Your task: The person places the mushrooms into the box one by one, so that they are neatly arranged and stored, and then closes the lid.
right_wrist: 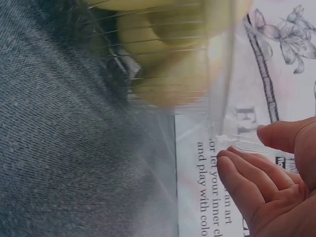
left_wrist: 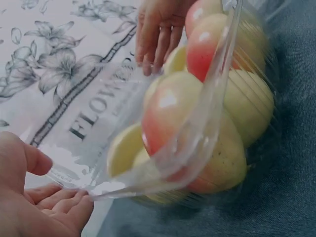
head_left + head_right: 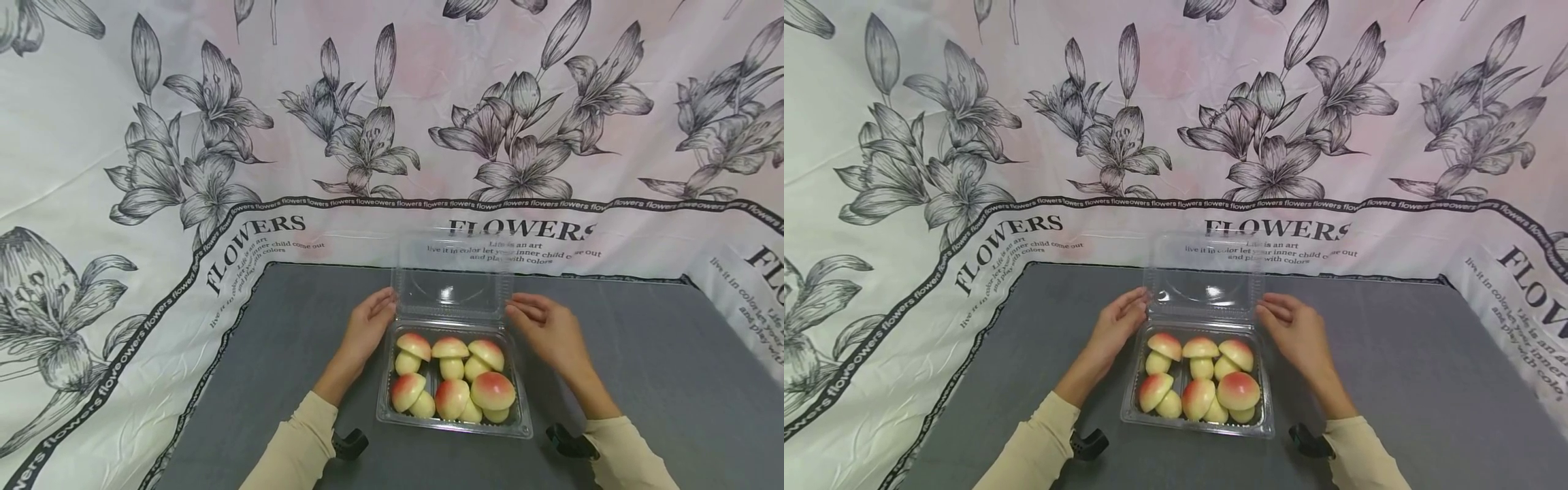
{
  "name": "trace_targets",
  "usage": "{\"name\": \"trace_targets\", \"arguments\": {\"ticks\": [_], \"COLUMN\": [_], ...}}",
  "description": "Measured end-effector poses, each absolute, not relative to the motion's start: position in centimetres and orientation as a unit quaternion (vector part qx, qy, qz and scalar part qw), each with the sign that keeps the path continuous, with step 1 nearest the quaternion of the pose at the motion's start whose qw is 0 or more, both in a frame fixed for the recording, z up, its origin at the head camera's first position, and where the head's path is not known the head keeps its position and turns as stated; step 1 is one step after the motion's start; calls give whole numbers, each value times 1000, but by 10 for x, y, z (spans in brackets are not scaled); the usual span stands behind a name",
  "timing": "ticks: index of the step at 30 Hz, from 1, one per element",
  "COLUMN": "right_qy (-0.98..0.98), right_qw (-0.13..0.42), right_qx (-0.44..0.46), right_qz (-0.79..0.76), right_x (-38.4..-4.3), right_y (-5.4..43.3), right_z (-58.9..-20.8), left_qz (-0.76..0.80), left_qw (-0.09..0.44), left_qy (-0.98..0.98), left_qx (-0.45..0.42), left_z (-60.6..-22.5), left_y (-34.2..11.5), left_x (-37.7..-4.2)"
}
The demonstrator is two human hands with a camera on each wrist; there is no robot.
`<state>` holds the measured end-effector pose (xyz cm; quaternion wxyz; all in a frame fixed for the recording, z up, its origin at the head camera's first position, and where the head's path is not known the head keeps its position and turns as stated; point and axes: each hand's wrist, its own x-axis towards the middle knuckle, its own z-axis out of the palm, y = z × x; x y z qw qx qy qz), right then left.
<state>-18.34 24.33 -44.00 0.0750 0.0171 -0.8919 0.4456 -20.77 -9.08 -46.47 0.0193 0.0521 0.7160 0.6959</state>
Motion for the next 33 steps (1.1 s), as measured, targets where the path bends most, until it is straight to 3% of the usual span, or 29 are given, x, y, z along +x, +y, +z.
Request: {"name": "trace_targets", "arguments": {"ticks": [9, 15, 33], "right_qy": [-853, -817, -831], "right_qw": [133, 144, 174], "right_qx": [58, 73, 87], "right_qz": [501, 554, 521], "right_x": [-172, -163, -123], "right_y": [242, 244, 243], "right_z": [-428, -420, -395], "left_qz": [712, 741, 729], "left_qw": [-2, -5, -89], "left_qy": [696, 661, 656], "left_qx": [90, 116, 175], "left_z": [-451, -442, -417], "left_y": [-92, -94, -98], "left_x": [-198, -186, -137]}}
